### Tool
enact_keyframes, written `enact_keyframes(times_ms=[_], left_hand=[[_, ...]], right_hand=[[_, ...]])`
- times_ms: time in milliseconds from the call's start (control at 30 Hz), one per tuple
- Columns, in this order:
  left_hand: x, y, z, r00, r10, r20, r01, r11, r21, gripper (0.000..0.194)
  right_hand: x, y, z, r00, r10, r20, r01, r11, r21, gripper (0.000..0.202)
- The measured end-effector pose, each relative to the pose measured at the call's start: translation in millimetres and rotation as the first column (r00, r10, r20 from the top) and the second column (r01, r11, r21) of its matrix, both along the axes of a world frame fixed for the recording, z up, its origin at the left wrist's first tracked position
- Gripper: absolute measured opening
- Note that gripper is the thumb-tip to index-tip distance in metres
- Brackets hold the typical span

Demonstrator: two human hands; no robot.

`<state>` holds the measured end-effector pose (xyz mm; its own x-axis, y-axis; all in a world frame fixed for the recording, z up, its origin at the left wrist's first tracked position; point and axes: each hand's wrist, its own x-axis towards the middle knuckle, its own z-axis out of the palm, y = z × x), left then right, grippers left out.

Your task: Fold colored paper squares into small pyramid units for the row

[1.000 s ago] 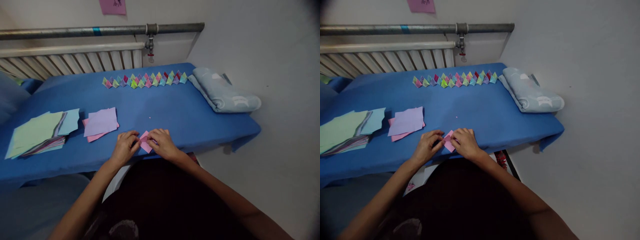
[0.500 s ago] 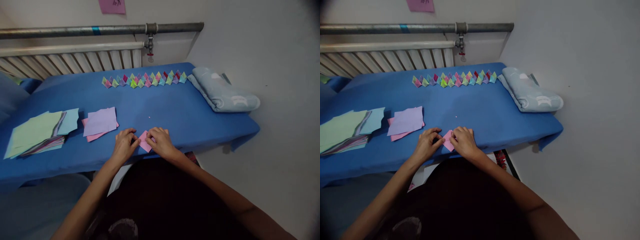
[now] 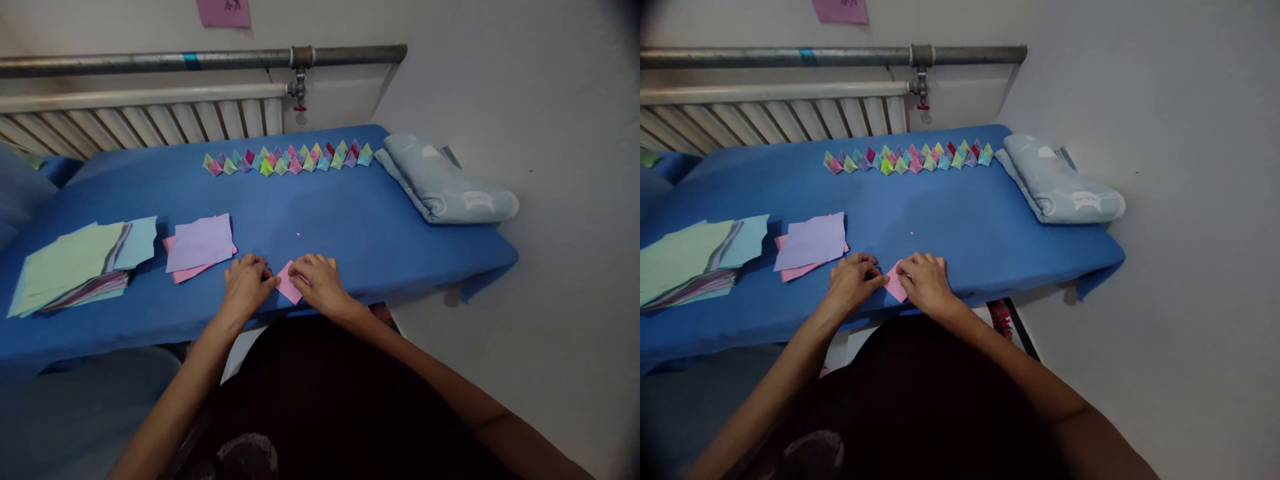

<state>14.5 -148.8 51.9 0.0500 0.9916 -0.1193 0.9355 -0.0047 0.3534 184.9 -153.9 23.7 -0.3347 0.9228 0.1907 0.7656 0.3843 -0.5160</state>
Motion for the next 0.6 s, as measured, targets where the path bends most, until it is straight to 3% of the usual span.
enact_keyframes(times_ms=[367, 600], left_hand=[[-9.7, 3.5, -8.5, 0.999, -0.002, 0.046, 0.000, 0.999, 0.045, 0.017], [-19.8, 3.6, -8.3, 1.000, -0.009, -0.001, 0.009, 0.999, 0.036, 0.018]], right_hand=[[2.5, -0.1, -2.5, 0.998, 0.012, 0.057, -0.013, 1.000, 0.012, 0.023], [7.0, -2.2, -1.5, 0.992, -0.010, 0.125, 0.003, 0.998, 0.058, 0.027]])
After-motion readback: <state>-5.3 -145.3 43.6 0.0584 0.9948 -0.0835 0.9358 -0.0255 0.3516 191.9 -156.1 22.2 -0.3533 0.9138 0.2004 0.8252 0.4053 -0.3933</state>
